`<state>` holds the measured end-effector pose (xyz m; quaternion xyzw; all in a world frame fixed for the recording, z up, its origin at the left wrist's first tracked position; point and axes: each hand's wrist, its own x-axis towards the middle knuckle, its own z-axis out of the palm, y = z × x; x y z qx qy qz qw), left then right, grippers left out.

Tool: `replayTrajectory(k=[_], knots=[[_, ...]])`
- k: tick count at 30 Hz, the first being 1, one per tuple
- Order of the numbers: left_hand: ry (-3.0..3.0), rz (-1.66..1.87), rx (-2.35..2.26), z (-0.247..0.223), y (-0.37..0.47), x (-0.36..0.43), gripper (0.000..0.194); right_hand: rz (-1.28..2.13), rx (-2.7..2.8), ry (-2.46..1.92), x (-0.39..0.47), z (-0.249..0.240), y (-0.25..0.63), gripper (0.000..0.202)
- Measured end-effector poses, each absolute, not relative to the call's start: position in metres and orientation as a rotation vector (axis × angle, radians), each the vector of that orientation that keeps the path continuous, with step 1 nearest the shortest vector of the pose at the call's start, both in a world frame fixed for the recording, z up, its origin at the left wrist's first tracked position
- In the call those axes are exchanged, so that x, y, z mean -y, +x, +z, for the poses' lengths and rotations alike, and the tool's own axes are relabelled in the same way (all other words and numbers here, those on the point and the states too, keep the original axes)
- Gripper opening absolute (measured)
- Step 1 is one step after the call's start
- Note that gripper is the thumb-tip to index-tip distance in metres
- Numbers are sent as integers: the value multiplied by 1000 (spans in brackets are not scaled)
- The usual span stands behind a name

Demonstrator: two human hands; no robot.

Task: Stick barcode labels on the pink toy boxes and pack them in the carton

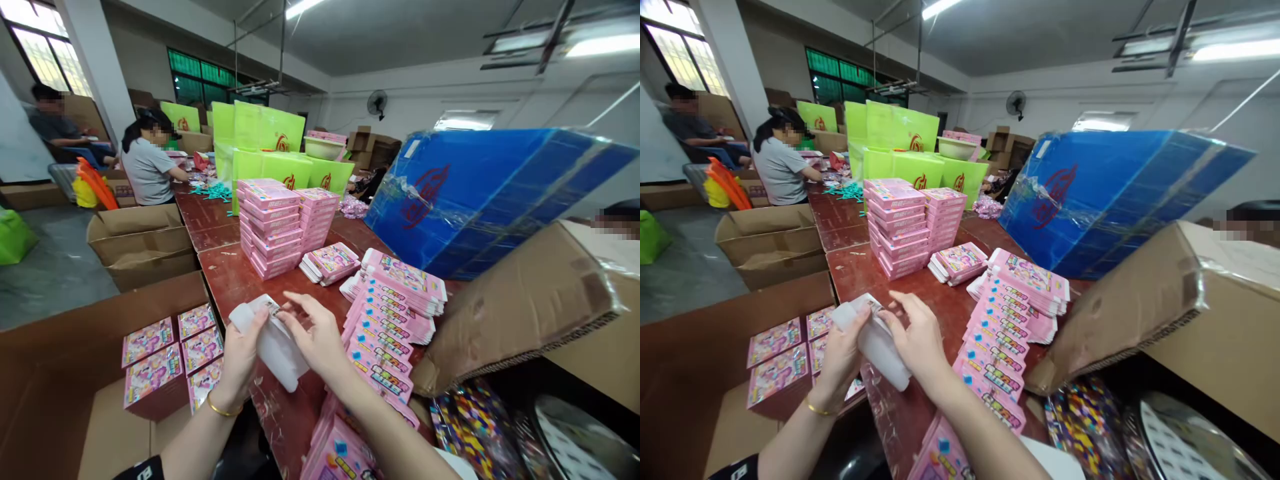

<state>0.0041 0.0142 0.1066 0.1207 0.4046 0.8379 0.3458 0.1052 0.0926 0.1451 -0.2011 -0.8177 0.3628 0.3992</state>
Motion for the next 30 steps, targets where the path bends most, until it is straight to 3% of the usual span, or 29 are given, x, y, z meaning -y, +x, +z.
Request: replayTrajectory(k=[4, 7, 10, 13, 16, 23, 30], knots=[[263, 2203, -965, 106, 3, -20, 42, 468, 2057, -274, -85, 147, 112, 20], [238, 2199, -973, 103, 3, -24, 41, 380, 2036, -79, -80, 148, 115, 27], [303, 2209, -1069, 97, 2, -25, 42, 651, 1912, -189, -81, 149, 107, 42], [453, 2227, -1211, 92, 2, -23, 40, 1158, 1801, -429, -87, 150, 91, 73], [606, 2235, -1311, 91, 2, -21, 39, 1589, 1630, -498, -94, 151, 81, 86], [694, 2249, -1422, 100, 3, -20, 40, 1991, 1361, -489, -96, 159, 80, 85], [704, 2150, -1455, 93, 0, -21, 42, 1478, 1621, -542, -96, 157, 81, 67]])
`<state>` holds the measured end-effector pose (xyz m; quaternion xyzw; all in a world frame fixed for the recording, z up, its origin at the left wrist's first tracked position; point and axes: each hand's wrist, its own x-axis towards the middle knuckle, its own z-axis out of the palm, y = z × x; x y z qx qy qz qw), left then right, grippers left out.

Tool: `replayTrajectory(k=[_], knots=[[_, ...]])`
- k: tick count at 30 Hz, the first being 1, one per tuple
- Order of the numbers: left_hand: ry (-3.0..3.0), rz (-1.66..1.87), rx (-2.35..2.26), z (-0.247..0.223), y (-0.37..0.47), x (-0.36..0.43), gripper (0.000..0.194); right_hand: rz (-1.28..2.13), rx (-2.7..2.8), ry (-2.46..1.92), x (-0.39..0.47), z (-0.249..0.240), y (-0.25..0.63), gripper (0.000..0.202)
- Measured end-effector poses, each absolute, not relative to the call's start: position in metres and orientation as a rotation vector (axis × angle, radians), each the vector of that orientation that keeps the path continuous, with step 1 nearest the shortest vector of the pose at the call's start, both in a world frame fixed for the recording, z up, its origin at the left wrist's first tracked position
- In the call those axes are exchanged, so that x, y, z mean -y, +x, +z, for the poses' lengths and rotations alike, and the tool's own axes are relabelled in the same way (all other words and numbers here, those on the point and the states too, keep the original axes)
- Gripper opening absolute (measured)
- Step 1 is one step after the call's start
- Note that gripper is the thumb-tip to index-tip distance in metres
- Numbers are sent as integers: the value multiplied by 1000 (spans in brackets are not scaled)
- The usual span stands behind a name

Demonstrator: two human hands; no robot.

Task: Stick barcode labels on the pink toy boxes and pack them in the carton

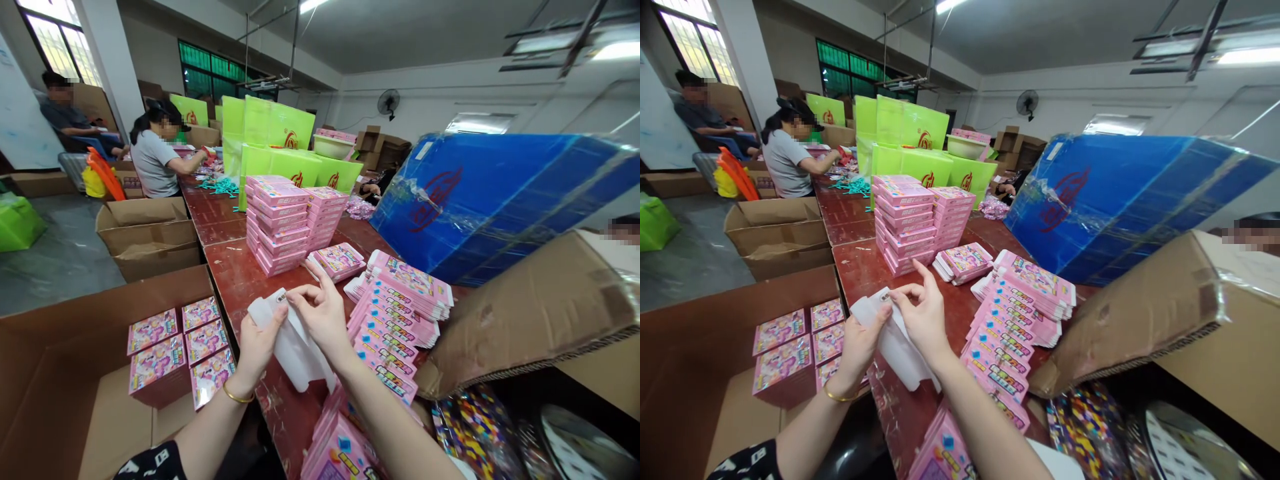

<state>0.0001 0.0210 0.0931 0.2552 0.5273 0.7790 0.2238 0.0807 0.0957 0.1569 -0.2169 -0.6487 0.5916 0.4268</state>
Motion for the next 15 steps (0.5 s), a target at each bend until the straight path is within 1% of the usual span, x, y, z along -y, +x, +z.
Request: replayTrajectory(k=[5, 7, 9, 11, 13, 14, 15], knots=[[670, 2146, -1465, 91, 4, -22, 45, 1000, 1737, -421, -87, 148, 83, 55], [654, 2122, -1493, 87, 3, -22, 49, 934, 1733, -383, -83, 150, 84, 49], [602, 2122, -1569, 74, -6, -25, 51, 934, 1668, -393, -87, 159, 87, 47], [510, 2129, -1698, 47, -26, -33, 52, 921, 1570, -446, -108, 171, 94, 49], [460, 2085, -1872, 9, -50, -47, 55, 861, 1522, -509, -149, 178, 109, 55], [569, 1950, -2067, -13, -62, -54, 58, 826, 1540, -561, -175, 178, 122, 57], [836, 1687, -2281, -33, -72, -60, 59, 789, 1584, -635, -204, 175, 137, 60]])
